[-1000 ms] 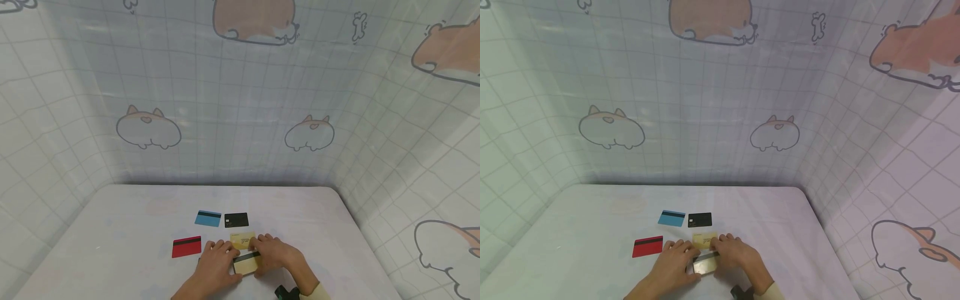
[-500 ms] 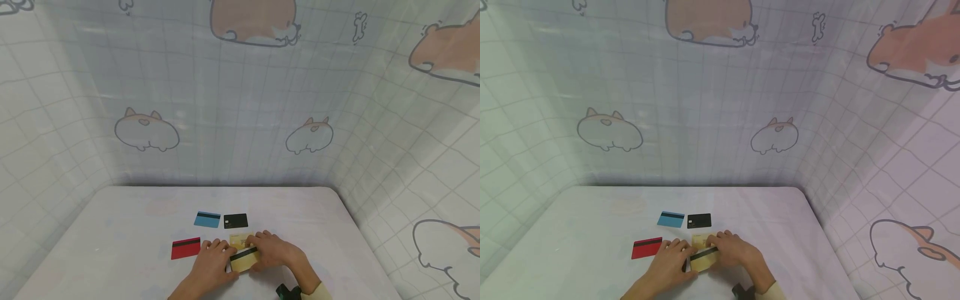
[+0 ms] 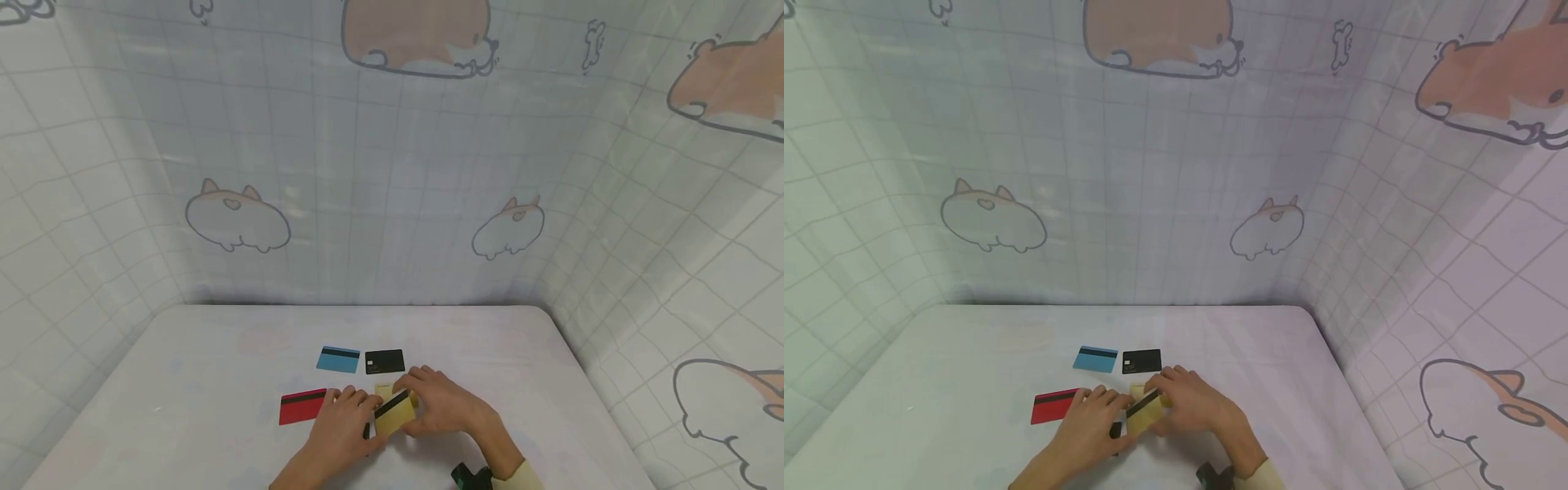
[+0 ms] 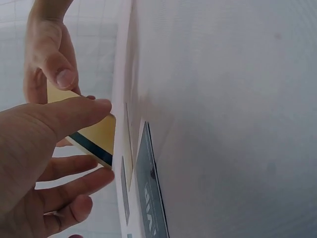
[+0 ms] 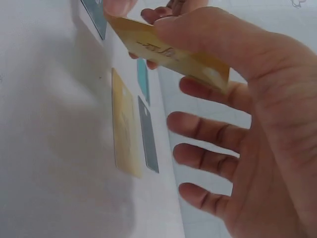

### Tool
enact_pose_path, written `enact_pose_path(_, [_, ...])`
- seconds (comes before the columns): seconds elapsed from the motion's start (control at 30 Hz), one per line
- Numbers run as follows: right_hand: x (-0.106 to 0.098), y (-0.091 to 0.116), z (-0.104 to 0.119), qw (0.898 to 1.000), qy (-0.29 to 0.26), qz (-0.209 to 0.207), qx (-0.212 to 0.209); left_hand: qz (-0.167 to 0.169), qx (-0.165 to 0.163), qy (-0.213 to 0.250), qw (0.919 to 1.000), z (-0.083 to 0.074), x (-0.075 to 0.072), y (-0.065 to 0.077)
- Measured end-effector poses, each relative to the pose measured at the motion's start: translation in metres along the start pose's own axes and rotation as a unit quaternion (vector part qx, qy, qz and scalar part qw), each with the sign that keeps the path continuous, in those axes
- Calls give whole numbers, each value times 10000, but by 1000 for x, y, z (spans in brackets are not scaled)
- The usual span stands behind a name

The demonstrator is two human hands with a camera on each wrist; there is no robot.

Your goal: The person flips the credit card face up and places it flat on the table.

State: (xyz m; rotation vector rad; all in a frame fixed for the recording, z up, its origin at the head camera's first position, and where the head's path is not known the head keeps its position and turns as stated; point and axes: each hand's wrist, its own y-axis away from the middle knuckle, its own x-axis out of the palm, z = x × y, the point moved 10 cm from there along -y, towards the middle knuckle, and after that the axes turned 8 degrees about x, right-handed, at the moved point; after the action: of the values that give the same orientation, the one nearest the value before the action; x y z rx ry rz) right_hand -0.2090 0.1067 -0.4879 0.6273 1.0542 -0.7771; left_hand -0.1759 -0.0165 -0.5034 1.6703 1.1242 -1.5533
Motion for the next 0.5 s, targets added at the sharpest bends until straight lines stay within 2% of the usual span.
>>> enact_pose_path(0.3, [-6, 1, 4, 9989, -419, -200, -93, -222, 19, 255, 9994, -3, -12, 1])
enact_pose_path(0.5, [-3, -1, 5, 9968, -785, -63, -130, -181, 149, 263, 9994, -4, -11, 0])
